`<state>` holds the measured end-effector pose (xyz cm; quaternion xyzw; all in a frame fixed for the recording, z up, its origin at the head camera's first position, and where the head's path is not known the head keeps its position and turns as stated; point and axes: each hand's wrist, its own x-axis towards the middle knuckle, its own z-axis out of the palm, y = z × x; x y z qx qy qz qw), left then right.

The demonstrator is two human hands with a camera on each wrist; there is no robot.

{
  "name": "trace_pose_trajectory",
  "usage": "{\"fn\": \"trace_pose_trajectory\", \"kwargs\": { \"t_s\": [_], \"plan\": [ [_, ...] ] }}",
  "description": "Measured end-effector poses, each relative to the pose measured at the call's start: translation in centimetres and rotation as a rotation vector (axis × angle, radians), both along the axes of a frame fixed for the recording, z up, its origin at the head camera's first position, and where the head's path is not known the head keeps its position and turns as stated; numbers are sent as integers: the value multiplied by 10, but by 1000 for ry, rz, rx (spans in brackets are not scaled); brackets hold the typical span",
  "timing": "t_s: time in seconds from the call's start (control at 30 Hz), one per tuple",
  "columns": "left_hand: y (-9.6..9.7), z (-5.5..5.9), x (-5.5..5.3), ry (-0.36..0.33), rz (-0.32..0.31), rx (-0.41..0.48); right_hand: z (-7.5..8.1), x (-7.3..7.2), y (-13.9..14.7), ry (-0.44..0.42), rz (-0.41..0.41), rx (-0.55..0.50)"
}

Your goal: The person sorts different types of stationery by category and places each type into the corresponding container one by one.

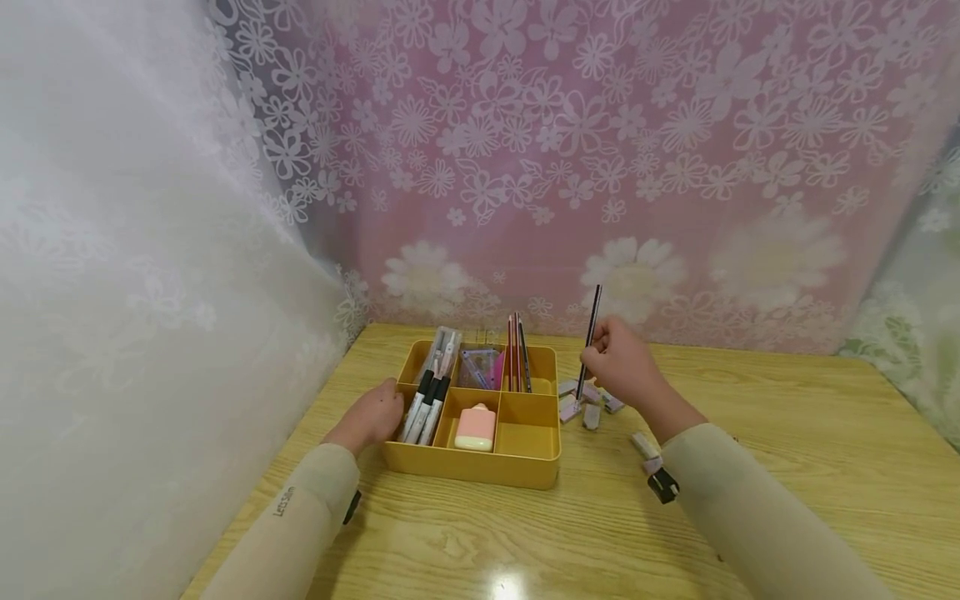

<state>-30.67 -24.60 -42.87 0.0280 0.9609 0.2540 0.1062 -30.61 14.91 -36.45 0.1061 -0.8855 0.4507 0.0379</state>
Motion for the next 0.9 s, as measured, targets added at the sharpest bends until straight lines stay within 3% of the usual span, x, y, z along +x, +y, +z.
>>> {"fn": "trace_pose_trajectory", "kwargs": {
  "t_s": [0.17,0.4,0.57,0.9],
  "plan": [
    [0,-1,-2,-6,9,-1,6,-15,-18,26,-15,-35],
    [2,0,0,-14,16,4,-2,-34,-38,-24,-58,8],
    [1,0,0,-16,19,8,-14,-39,-47,-44,-88,33],
    [2,0,1,-7,28,22,-28,-43,-50,-200,-129,37]
  ]
}}
